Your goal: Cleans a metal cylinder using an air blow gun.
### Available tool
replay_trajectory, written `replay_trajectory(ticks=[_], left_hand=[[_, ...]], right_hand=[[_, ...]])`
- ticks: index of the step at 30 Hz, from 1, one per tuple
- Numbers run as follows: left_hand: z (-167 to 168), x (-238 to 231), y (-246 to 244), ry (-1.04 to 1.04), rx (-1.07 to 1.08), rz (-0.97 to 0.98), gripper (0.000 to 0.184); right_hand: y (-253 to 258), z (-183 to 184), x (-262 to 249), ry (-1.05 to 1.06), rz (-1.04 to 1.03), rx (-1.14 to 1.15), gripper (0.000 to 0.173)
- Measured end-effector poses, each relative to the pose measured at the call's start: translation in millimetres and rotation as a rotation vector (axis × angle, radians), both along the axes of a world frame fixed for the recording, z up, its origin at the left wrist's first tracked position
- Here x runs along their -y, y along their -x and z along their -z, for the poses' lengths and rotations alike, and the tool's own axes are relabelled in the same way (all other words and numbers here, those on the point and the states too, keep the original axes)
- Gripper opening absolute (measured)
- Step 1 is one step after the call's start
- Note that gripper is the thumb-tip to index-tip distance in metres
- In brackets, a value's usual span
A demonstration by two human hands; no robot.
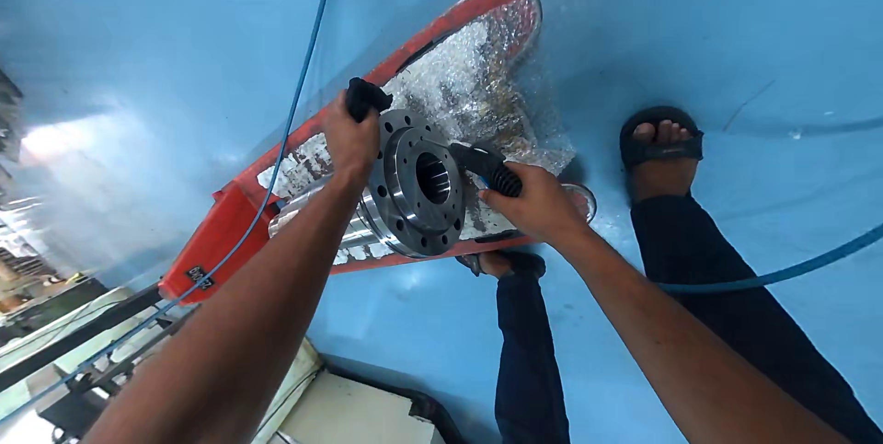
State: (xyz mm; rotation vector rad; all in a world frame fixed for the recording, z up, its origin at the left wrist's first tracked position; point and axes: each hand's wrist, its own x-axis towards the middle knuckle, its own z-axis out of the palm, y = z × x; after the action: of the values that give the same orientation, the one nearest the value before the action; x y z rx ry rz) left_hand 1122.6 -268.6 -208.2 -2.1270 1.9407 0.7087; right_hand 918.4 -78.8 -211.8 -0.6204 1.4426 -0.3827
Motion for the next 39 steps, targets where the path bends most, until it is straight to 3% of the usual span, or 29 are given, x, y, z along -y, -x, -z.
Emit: replay_trajectory(ticks=[10, 15, 28, 39], left_hand=[[1.0, 0.3, -2.1, -0.003, -0.033, 0.016, 0.029], [1.2, 0.5, -1.9, -0.010, -0.054, 0.003, 0.031], [2.5, 0.1, -3.4, -0.004, -0.053, 0.004, 0.031], [2.0, 1.1, -2.0, -0.014, -0.039, 0.004, 0.029]], right_hand=[[-8.1, 1.9, 2.6, 0.024, -0.015, -0.030, 0.024], [-13.1, -3.3, 2.2, 0.066, -0.068, -0.184, 0.024], [18.6, -5.5, 10.9, 0.026, 0.008, 0.132, 0.019], [2.0, -23.6, 6.9, 0.123, -0.161, -0.130, 0.022]])
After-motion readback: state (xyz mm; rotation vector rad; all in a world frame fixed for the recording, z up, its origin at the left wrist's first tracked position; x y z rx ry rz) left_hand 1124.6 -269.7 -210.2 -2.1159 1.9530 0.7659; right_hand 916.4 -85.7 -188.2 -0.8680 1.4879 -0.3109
